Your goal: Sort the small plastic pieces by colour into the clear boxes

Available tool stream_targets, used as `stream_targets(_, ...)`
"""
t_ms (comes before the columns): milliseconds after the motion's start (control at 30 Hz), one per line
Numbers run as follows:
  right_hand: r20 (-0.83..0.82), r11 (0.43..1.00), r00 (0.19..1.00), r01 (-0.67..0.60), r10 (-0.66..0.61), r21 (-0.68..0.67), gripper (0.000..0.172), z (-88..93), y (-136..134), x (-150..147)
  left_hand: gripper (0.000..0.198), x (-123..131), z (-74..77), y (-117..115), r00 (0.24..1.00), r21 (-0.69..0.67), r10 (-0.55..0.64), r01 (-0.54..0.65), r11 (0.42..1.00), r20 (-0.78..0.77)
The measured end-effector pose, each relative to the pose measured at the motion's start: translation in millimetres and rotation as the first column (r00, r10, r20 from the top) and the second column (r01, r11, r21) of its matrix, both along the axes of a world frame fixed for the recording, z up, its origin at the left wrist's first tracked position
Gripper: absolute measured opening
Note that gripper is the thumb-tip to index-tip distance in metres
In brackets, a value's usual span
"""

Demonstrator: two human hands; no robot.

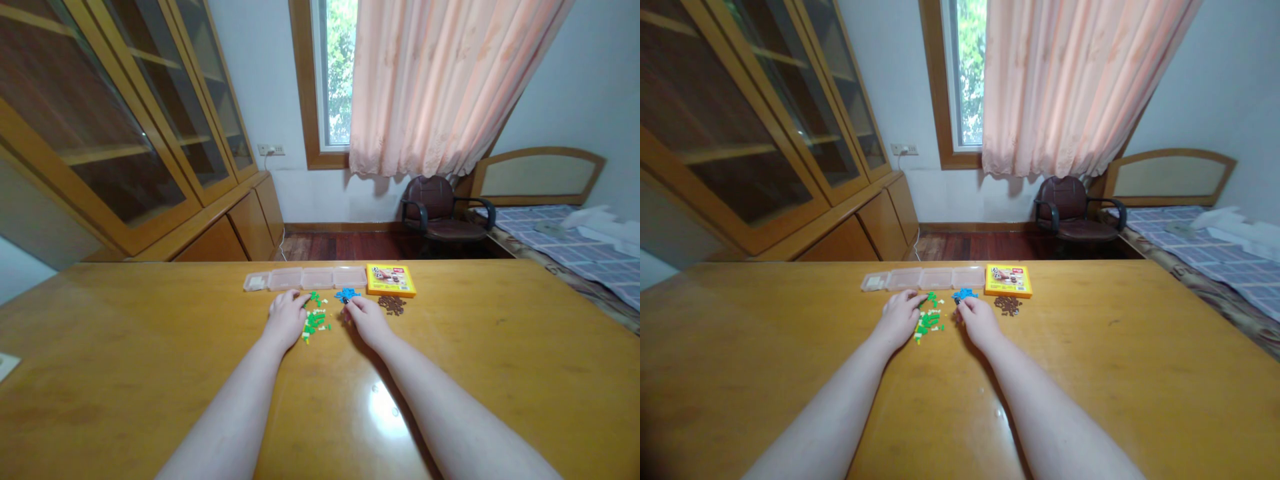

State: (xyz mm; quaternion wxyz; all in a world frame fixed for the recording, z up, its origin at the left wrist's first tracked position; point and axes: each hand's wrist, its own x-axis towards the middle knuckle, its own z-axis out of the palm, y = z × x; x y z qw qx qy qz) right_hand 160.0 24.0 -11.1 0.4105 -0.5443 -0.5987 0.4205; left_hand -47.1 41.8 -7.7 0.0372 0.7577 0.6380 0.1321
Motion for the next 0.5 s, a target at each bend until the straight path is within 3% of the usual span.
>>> stream_targets(133,0.017,1.000,1.000,-0.005,0.005,0.012,0.028,-0.5,0.5,0.6,0.038,-0.9,3.7,-0.5,1.000,0.026,-0.001,0.000,1.000,0.028)
stream_targets(333,0.037,1.000,0.999,-0.008,0.007,0.023,0.028,0.2,0.9,0.7,0.035,-5.9,1.9,2.7,0.996,0.067,0.090,-0.091,0.994,0.025)
stream_targets(500,0.028,1.000,1.000,-0.013,0.013,0.024,0.028,1.0,0.6,0.0,0.039,-5.3,2.4,1.9,0.998,0.063,0.061,-0.062,0.996,0.025)
